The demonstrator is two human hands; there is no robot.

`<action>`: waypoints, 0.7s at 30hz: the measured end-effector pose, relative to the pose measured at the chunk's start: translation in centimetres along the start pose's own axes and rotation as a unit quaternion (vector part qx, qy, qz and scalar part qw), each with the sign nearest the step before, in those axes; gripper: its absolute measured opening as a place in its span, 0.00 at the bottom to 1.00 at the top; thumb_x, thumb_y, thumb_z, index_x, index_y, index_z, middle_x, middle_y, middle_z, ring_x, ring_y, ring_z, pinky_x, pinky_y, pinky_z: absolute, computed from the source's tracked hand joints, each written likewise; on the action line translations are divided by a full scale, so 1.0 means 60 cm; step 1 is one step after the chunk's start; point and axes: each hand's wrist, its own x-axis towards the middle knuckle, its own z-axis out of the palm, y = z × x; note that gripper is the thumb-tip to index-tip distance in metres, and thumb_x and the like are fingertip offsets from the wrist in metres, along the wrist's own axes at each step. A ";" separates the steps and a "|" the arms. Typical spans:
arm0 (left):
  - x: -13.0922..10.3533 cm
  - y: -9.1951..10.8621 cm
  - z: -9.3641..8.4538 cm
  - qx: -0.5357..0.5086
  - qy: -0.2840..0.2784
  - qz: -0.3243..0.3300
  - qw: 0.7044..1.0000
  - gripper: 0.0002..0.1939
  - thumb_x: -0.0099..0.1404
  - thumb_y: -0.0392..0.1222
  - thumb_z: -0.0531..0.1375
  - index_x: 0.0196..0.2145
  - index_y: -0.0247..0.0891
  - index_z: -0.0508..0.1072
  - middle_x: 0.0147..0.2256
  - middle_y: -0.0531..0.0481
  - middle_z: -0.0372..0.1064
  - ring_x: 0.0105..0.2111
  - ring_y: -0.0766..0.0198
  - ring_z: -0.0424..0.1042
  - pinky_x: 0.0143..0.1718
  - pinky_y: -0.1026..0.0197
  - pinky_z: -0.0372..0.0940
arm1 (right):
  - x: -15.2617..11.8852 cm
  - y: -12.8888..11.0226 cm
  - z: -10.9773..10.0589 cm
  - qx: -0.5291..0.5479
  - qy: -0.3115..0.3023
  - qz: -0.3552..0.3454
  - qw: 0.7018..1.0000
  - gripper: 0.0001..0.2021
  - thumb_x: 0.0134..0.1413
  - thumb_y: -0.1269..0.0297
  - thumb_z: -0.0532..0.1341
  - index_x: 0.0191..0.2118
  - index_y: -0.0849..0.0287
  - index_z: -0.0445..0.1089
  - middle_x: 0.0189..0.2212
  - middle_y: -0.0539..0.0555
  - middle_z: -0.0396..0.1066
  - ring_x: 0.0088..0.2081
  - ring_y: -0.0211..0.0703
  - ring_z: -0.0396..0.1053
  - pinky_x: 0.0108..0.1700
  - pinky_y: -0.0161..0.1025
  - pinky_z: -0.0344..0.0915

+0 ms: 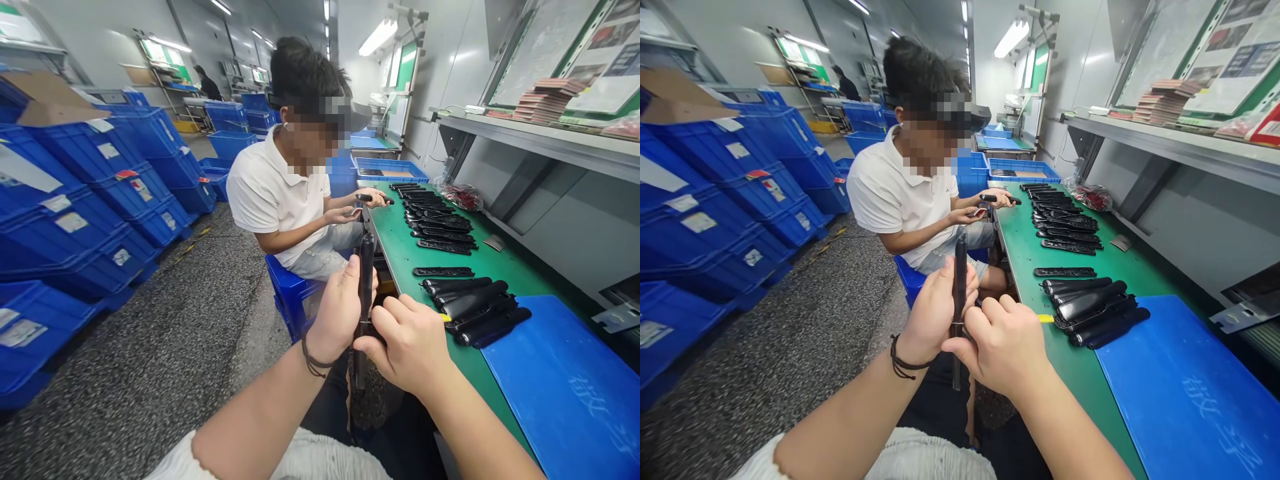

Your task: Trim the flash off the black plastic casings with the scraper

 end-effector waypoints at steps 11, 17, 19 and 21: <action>0.041 0.031 -0.019 -0.165 0.060 -0.119 0.977 0.30 0.75 0.67 0.51 0.27 0.38 0.60 0.20 0.60 0.52 0.13 0.76 0.46 0.12 0.71 0.42 | -0.003 -0.016 0.011 0.020 -0.107 -0.014 0.994 0.33 0.62 0.25 0.54 0.32 0.56 0.65 0.29 0.52 0.66 0.31 0.44 0.56 0.33 0.44 0.42; 0.063 0.040 -0.034 -0.201 0.113 -0.144 0.962 0.29 0.78 0.61 0.49 0.27 0.38 0.61 0.18 0.60 0.52 0.11 0.77 0.46 0.12 0.71 0.44 | -0.001 -0.021 0.016 -0.009 -0.129 -0.028 0.991 0.25 0.66 0.38 0.61 0.32 0.56 0.65 0.28 0.51 0.66 0.32 0.45 0.56 0.33 0.44 0.38; 0.070 0.038 -0.038 -0.209 0.137 -0.153 0.956 0.28 0.80 0.58 0.46 0.26 0.38 0.60 0.17 0.61 0.50 0.10 0.76 0.45 0.12 0.70 0.42 | -0.002 -0.022 0.022 -0.030 -0.109 -0.036 0.993 0.23 0.69 0.41 0.60 0.32 0.56 0.65 0.27 0.51 0.65 0.31 0.45 0.56 0.33 0.44 0.38; 0.078 0.030 -0.042 -0.211 0.164 -0.156 0.951 0.28 0.80 0.56 0.46 0.26 0.38 0.60 0.17 0.61 0.50 0.10 0.76 0.45 0.11 0.70 0.40 | -0.005 -0.022 0.030 -0.056 -0.086 -0.042 0.994 0.24 0.71 0.42 0.58 0.31 0.56 0.65 0.27 0.51 0.65 0.31 0.45 0.56 0.33 0.44 0.38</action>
